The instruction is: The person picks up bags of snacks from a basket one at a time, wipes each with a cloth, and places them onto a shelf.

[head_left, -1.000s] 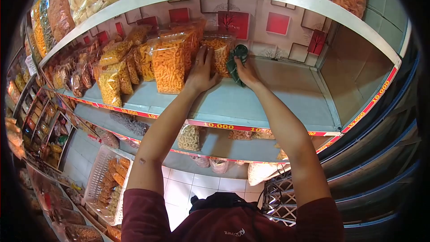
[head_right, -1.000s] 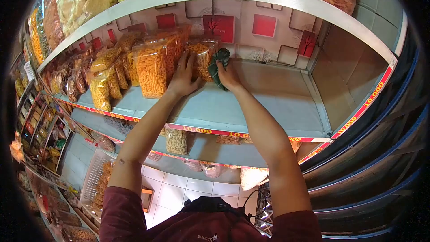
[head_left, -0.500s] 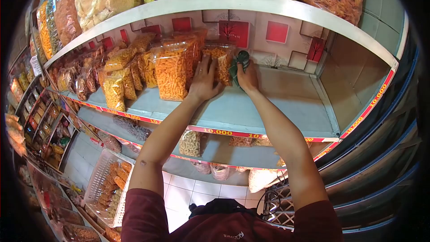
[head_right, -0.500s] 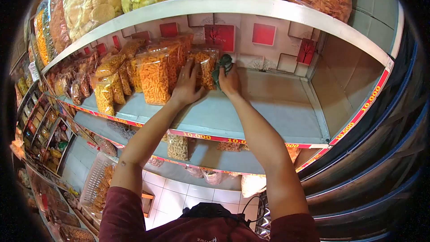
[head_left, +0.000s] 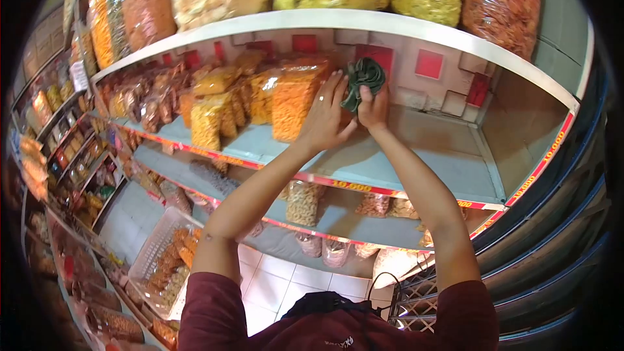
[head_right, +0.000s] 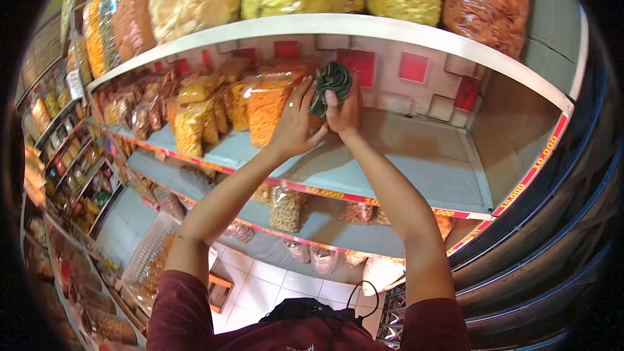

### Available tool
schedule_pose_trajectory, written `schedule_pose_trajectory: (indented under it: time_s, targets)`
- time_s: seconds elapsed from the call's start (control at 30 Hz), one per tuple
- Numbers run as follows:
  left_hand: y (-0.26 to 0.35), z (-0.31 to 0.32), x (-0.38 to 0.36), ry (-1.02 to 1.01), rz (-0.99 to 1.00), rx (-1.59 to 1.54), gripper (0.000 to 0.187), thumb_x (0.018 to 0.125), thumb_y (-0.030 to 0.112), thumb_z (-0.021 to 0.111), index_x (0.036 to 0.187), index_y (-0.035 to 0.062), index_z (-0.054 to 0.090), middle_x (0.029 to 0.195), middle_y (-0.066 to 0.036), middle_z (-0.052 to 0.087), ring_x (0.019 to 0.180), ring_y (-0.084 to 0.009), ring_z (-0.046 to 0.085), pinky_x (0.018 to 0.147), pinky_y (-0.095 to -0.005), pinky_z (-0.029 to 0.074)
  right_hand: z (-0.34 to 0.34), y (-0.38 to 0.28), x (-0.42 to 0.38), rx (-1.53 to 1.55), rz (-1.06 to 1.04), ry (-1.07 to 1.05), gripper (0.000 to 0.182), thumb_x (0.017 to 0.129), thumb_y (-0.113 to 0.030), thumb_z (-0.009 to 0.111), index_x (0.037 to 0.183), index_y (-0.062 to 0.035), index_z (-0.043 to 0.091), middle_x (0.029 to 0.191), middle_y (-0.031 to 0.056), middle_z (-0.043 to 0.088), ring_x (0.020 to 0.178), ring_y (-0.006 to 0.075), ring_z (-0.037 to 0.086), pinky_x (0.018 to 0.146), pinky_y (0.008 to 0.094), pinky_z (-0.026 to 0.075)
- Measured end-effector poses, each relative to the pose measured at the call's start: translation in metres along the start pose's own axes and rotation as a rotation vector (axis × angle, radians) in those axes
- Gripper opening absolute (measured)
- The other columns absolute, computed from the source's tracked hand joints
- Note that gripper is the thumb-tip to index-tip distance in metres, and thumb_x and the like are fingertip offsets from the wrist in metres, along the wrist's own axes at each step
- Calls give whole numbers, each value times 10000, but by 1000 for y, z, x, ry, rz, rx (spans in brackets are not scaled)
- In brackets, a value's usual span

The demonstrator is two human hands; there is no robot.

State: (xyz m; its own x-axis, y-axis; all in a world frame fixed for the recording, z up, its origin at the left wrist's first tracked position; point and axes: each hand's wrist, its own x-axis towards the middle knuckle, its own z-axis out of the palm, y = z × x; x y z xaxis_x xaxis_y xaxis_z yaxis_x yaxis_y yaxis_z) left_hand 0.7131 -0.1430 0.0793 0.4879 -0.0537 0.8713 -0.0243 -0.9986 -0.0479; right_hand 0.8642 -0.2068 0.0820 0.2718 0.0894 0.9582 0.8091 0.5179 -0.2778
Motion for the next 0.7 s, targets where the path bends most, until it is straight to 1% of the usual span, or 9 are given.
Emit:
schedule_pose_trajectory:
  time_s: [0.03, 0.13, 0.2, 0.27, 0.3, 0.43, 0.6, 0.67, 0.7]
  targets:
    - [-1, -15, -4, 36, -7, -17, 921, 819, 293, 703, 1526, -21, 203, 1560, -280, 224, 1430, -473, 263, 1178, -519, 263, 13, -7, 1, -18, -67, -15, 481, 937, -342, 537, 1299, -27, 503, 1173, 197, 608, 1109, 352, 600, 958, 441, 457]
    - [-6, -76, -26, 108, -35, 8, 929, 783, 246, 711, 1525, -18, 217, 1558, -274, 233, 1405, -481, 297, 1162, -510, 287, 63, -60, 0, 313, -25, -41, 449, 929, -282, 522, 1294, -21, 534, 1213, 196, 595, 1150, 355, 572, 996, 429, 434]
    - [-15, -125, -46, 151, -19, 83, 941, 762, 225, 721, 1526, -10, 224, 1556, -266, 241, 1399, -479, 307, 1158, -503, 297, 116, -78, 0, 377, -26, -75, 415, 915, -230, 534, 1274, -24, 561, 1211, 186, 601, 1143, 352, 574, 1002, 424, 432]
    - [-19, -184, -68, 176, -73, 113, 952, 736, 197, 736, 1527, 7, 241, 1550, -248, 260, 1396, -463, 326, 1147, -481, 320, 157, -134, -4, 396, -29, -173, 409, 909, -199, 555, 1280, -27, 560, 1229, 181, 600, 1161, 341, 572, 1015, 416, 429]
    - [-25, -212, -82, 180, -104, 151, 954, 724, 246, 758, 1506, -4, 271, 1536, -238, 287, 1370, -462, 350, 1144, -497, 319, 177, -160, -10, 405, -25, -221, 408, 906, -184, 565, 1283, -29, 560, 1239, 178, 599, 1170, 335, 572, 1022, 412, 427]
    - [-46, -324, -149, 163, -207, 303, 816, 716, 256, 802, 1402, 13, 431, 1398, -212, 427, 1264, -422, 470, 1055, -489, 409, 255, -271, -46, 604, 113, -293, 584, 953, -422, 633, 1330, -14, 457, 1207, 171, 613, 1120, 298, 614, 981, 380, 462]
    - [-34, -428, -250, 93, -437, 438, 745, 706, 291, 834, 1309, -5, 512, 1319, -203, 483, 1215, -411, 519, 1001, -476, 455, 352, -324, -120, 639, 309, -523, 573, 907, -380, 716, 1291, -16, 495, 1090, 151, 690, 1022, 225, 669, 906, 356, 504]
    - [-28, -456, -289, 72, -512, 466, 747, 702, 292, 842, 1309, 0, 519, 1306, -202, 491, 1209, -409, 524, 996, -475, 460, 385, -341, -155, 697, 313, -602, 561, 893, -374, 735, 1265, -16, 518, 1070, 151, 694, 1014, 227, 676, 888, 352, 511]
    - [-28, -467, -312, 63, -554, 507, 728, 711, 297, 850, 1304, 10, 540, 1299, -205, 497, 1204, -400, 534, 994, -466, 464, 393, -353, -170, 659, 350, -706, 588, 913, -440, 711, 1288, -32, 516, 1079, 113, 680, 1015, 184, 643, 905, 336, 495]
